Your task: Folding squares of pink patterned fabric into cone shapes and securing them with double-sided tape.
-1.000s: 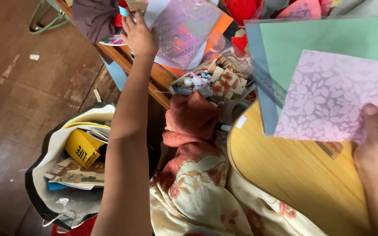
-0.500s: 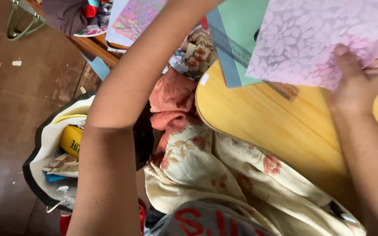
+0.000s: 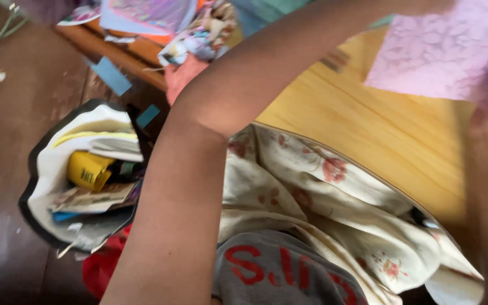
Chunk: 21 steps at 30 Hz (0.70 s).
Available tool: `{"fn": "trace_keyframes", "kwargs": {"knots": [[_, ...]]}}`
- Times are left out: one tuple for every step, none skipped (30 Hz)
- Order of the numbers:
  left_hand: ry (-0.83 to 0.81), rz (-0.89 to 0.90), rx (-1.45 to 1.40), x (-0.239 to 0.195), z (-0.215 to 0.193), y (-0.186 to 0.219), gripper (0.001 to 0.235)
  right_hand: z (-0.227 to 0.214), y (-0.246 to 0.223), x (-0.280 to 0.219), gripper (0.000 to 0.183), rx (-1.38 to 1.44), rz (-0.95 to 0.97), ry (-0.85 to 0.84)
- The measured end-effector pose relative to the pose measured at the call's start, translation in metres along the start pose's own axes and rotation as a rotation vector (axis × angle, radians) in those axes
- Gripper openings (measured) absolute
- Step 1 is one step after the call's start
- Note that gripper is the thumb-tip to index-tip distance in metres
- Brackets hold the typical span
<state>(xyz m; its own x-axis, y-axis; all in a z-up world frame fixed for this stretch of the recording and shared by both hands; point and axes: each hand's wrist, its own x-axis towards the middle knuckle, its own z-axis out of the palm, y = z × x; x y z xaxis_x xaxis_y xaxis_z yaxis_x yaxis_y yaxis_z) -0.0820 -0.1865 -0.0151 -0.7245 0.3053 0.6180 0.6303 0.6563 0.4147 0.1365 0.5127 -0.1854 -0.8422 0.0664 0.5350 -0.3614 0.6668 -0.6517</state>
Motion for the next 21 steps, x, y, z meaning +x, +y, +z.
{"fn": "trace_keyframes", "kwargs": {"knots": [[-0.021, 0.025, -0.028, -0.036, -0.002, -0.003, 0.032, -0.014, 0.019, -0.019, 0.086, 0.072, 0.035, 0.199], [-0.042, 0.051, -0.055, -0.046, 0.023, 0.009, 0.032, 0.015, -0.092, -0.061, 0.086, 0.045, 0.043, 0.223], [-0.063, 0.078, -0.079, -0.044, 0.033, 0.030, 0.032, 0.048, -0.189, -0.013, 0.032, 0.241, 0.204, 0.429], [-0.084, 0.105, -0.102, -0.033, 0.028, 0.056, 0.032, 0.084, -0.302, 0.063, 0.022, 0.440, 0.356, 0.639], [-0.106, 0.130, -0.122, -0.032, 0.035, 0.063, 0.032, 0.089, -0.324, 0.066, 0.022, 0.422, 0.355, 0.666], [-0.127, 0.154, -0.141, -0.031, 0.042, 0.070, 0.032, 0.096, -0.344, 0.072, 0.017, 0.446, 0.426, 0.639], [-0.146, 0.175, -0.155, -0.030, 0.049, 0.075, 0.032, 0.106, -0.363, 0.081, 0.026, 0.478, 0.496, 0.608], [-0.165, 0.195, -0.168, -0.025, 0.054, 0.078, 0.033, 0.107, -0.362, 0.079, 0.026, 0.466, 0.494, 0.630], [-0.182, 0.210, -0.176, -0.021, 0.057, 0.079, 0.033, 0.111, -0.361, 0.079, 0.023, 0.463, 0.494, 0.612], [-0.199, 0.226, -0.184, -0.017, 0.061, 0.080, 0.033, 0.115, -0.360, 0.079, 0.021, 0.459, 0.494, 0.593], [-0.217, 0.238, -0.191, -0.013, 0.063, 0.080, 0.033, 0.114, -0.359, 0.080, 0.021, 0.453, 0.494, 0.606], [-0.236, 0.251, -0.197, -0.009, 0.065, 0.080, 0.033, 0.114, -0.359, 0.081, 0.019, 0.464, 0.481, 0.588], [-0.255, 0.258, -0.201, -0.007, 0.067, 0.080, 0.033, 0.115, -0.359, 0.081, 0.017, 0.477, 0.472, 0.563], [-0.275, 0.264, -0.206, -0.005, 0.069, 0.080, 0.033, 0.115, -0.360, 0.078, 0.017, 0.472, 0.475, 0.569], [-0.288, 0.268, -0.205, -0.001, 0.069, 0.078, 0.033, 0.115, -0.359, 0.079, 0.015, 0.457, 0.488, 0.569], [-0.301, 0.272, -0.204, 0.002, 0.070, 0.076, 0.033, 0.116, -0.359, 0.080, 0.014, 0.441, 0.501, 0.568], [-0.317, 0.272, -0.201, 0.004, 0.068, 0.073, 0.033, 0.117, -0.360, 0.080, 0.014, 0.442, 0.502, 0.567], [-0.334, 0.272, -0.199, 0.006, 0.067, 0.070, 0.034, 0.117, -0.361, 0.081, 0.016, 0.466, 0.503, 0.565], [-0.348, 0.273, -0.199, 0.008, 0.066, 0.068, 0.034, 0.116, -0.363, 0.081, 0.018, 0.488, 0.502, 0.564], [-0.363, 0.275, -0.199, 0.010, 0.068, 0.065, 0.034, 0.116, -0.362, 0.080, 0.018, 0.486, 0.502, 0.563], [-0.378, 0.276, -0.199, 0.012, 0.069, 0.062, 0.034, 0.116, -0.360, 0.080, 0.017, 0.480, 0.492, 0.566]]}}
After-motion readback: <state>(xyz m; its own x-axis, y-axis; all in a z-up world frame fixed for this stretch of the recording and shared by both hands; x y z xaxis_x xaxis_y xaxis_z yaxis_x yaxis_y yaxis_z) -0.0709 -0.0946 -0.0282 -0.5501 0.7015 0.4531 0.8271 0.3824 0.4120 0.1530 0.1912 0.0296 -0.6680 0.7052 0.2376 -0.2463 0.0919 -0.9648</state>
